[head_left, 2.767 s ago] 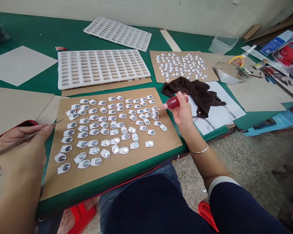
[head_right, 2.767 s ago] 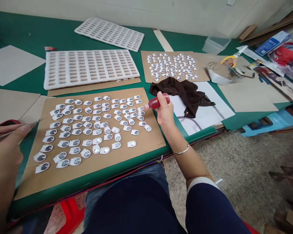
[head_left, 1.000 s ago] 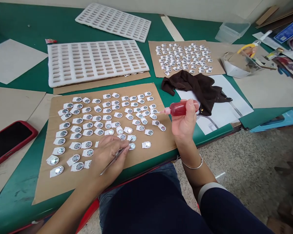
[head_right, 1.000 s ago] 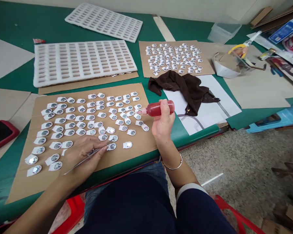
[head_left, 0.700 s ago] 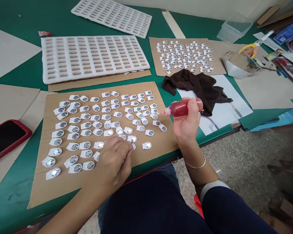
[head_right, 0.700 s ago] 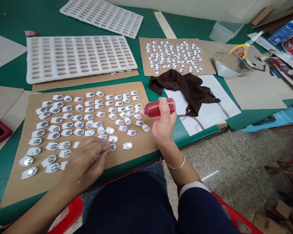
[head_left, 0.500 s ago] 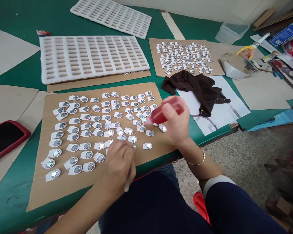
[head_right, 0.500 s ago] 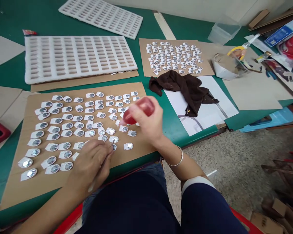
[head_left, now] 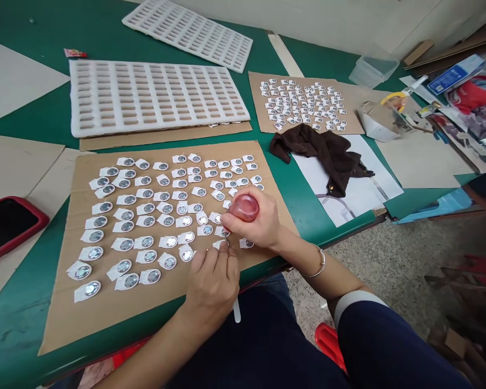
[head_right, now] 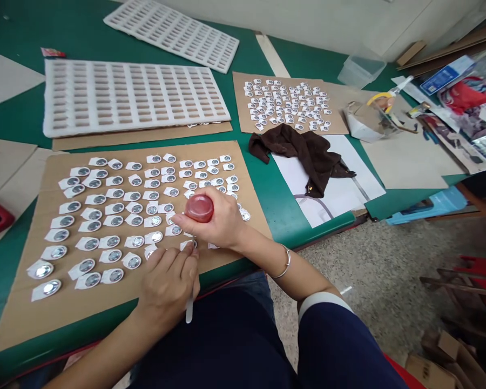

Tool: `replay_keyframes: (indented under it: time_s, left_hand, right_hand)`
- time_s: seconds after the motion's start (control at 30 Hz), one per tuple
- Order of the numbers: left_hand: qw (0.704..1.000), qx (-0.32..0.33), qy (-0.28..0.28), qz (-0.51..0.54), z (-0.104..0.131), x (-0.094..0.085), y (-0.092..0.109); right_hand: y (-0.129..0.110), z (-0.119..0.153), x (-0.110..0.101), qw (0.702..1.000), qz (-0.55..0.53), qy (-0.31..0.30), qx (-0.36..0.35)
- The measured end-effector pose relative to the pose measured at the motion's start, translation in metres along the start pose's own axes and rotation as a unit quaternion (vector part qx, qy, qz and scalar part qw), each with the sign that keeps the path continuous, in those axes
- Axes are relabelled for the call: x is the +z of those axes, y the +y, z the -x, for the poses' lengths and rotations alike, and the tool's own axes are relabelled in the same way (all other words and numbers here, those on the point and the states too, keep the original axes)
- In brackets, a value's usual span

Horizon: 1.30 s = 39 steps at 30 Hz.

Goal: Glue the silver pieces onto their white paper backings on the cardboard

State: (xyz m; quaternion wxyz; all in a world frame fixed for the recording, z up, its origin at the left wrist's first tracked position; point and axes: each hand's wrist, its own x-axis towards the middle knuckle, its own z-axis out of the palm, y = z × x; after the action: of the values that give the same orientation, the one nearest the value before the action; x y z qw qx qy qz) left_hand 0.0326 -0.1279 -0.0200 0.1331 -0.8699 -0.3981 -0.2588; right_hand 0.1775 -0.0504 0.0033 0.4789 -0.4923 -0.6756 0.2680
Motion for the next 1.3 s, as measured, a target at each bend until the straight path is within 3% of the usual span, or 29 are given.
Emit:
replay_keyframes:
  time_s: [0.47,1.03,1.3]
  left_hand:
    - [1.0,0.004,0.007,-0.004,0.0027,0.0016,0.0013]
    - [1.0,0.005,0.016,0.012,0.001,0.0013,0.0015]
    - [1.0,0.01,0.013,0.016,0.0014,0.0013,0.0002]
  right_hand:
    - [0.0048,0.0017,0.0026,1.0,-0.004,-0.02,-0.022]
    - [0.0054,0.0032,0.0024,0.999,-0.003,0.001,-0.051]
    - [0.0051,0.0022,0.0028,0.999,0.007,-0.004,-0.032]
